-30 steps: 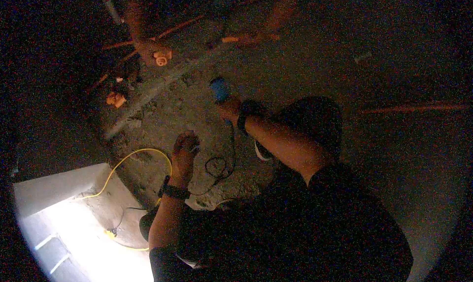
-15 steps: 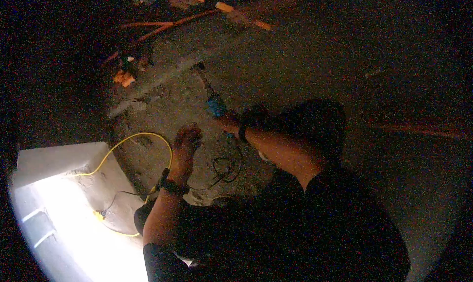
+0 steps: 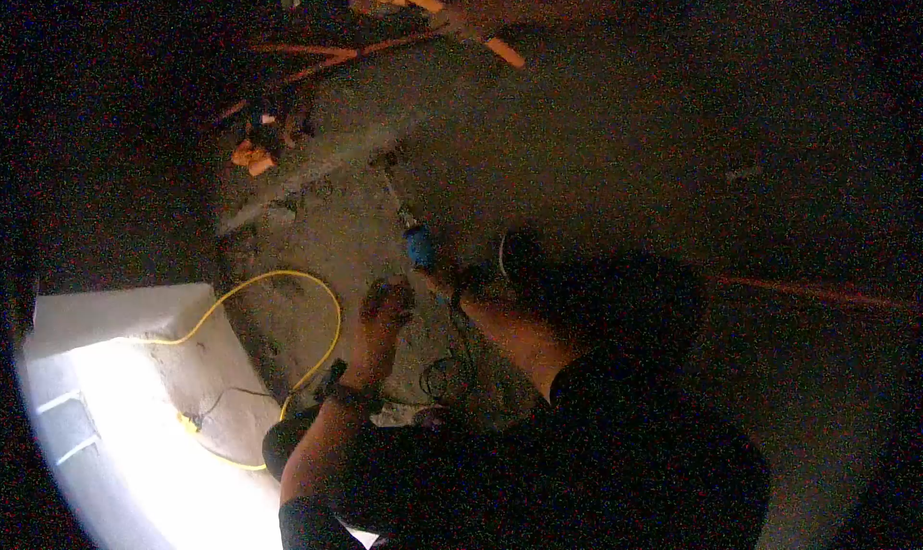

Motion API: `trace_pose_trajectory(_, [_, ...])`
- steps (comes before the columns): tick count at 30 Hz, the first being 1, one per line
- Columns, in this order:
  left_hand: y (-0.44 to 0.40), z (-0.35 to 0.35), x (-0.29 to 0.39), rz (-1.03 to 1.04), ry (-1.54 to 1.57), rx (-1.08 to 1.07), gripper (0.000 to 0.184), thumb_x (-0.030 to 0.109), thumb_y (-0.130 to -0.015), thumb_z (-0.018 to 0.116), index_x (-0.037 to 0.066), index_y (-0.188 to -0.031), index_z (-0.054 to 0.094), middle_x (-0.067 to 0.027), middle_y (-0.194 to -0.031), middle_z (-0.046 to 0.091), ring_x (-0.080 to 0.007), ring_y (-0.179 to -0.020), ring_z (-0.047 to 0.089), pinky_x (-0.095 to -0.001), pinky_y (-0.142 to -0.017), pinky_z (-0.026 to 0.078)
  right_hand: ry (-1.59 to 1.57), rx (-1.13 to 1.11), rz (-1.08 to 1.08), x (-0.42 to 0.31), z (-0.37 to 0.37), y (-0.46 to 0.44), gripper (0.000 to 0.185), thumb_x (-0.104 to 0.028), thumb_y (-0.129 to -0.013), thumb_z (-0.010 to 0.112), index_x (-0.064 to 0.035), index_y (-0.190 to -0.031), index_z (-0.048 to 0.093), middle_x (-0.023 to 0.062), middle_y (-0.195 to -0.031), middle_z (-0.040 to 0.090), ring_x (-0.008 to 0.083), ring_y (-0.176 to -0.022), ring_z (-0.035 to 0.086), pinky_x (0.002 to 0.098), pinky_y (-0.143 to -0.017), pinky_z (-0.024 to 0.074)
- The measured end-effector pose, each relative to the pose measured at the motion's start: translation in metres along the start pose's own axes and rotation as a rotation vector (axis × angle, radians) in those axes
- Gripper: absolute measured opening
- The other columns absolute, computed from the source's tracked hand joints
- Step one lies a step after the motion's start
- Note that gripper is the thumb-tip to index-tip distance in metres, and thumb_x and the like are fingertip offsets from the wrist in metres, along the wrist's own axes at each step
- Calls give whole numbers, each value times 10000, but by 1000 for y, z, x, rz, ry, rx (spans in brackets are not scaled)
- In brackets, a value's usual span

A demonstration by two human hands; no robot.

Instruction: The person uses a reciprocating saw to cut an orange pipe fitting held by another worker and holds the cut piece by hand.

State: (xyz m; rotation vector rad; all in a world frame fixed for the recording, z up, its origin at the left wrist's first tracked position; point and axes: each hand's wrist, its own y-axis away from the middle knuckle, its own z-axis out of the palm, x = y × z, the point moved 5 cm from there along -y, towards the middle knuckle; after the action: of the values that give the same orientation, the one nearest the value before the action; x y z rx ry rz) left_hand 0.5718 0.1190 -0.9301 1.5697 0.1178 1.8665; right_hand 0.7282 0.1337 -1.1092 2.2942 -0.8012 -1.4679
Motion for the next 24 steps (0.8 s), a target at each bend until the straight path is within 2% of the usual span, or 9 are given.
trace_pose_trajectory(4, [4,1,2,-8,62,-3,320,337,-915,533,98,-1128,521,-32,-1062,569,-177,-988,536,-338,-843,433,-133,-40,-117,-19,-1,14,263,-298,-745,681,-61,-688,584,78,-596,590,171,-529,588,353,-465,436])
trace_pose_trajectory(6, [0,4,5,-7,26,-44,322,340,-913,536,98,-1125,521,-32,-1063,569,-176,-990,532,-341,-845,430,-719,-46,-134,15,10,-9,319,-344,-721,694,-42,-720,589,112,-638,596,230,-614,606,404,-570,460])
trace_pose_trajectory(7, [0,5,3,-41,19,-6,319,338,-909,539,99,-1120,522,-31,-1059,570,-176,-983,532,-341,-846,429,-723,-42,-141,11,7,-9,319,-344,-721,694,-42,-720,589,112,-638,596,230,-614,606,404,-570,460])
trace_pose_trajectory(9, [-1,5,1,-75,6,28,316,336,-906,542,100,-1114,522,-30,-1055,571,-176,-976,532,-341,-848,429,273,307,-627,-7,-6,1,373,-383,-707,701,-30,-734,586,143,-654,604,300,-664,613,436,-635,456])
trace_pose_trajectory(13, [-3,5,-7,-70,-10,6,304,328,-904,539,92,-1095,530,-35,-1036,573,-175,-961,534,-339,-839,434,267,470,-509,57,10,-34,370,-383,-716,701,-33,-722,583,158,-699,624,325,-668,617,433,-619,457])
trace_pose_trajectory(15, [-4,5,-9,-60,-25,2,303,326,-903,538,88,-1091,533,-40,-1028,574,-176,-958,535,-336,-833,438,117,114,-263,56,16,-32,364,-389,-720,695,-38,-737,600,140,-660,628,312,-642,626,430,-601,471])
trace_pose_trajectory(18, [-3,12,0,-60,-36,-15,308,328,-899,545,81,-1082,535,-50,-1022,569,-176,-961,535,-334,-827,443,23,-112,-103,10,-9,-1,335,-374,-736,687,-51,-697,603,95,-570,607,250,-546,616,398,-565,482])
trace_pose_trajectory(22, [-3,14,4,-32,-40,-10,298,328,-898,541,74,-1053,536,-51,-1018,548,-175,-945,532,-333,-823,446,2,-155,-81,-11,-11,10,336,-371,-762,667,-63,-649,594,58,-491,576,194,-459,590,358,-506,479])
trace_pose_trajectory(24, [-3,15,6,-35,-53,-17,293,331,-901,536,74,-1044,537,-47,-1013,539,-173,-938,530,-333,-820,446,-203,7,-340,-40,-25,24,362,-364,-781,652,-74,-577,581,49,-479,573,170,-431,579,330,-477,473])
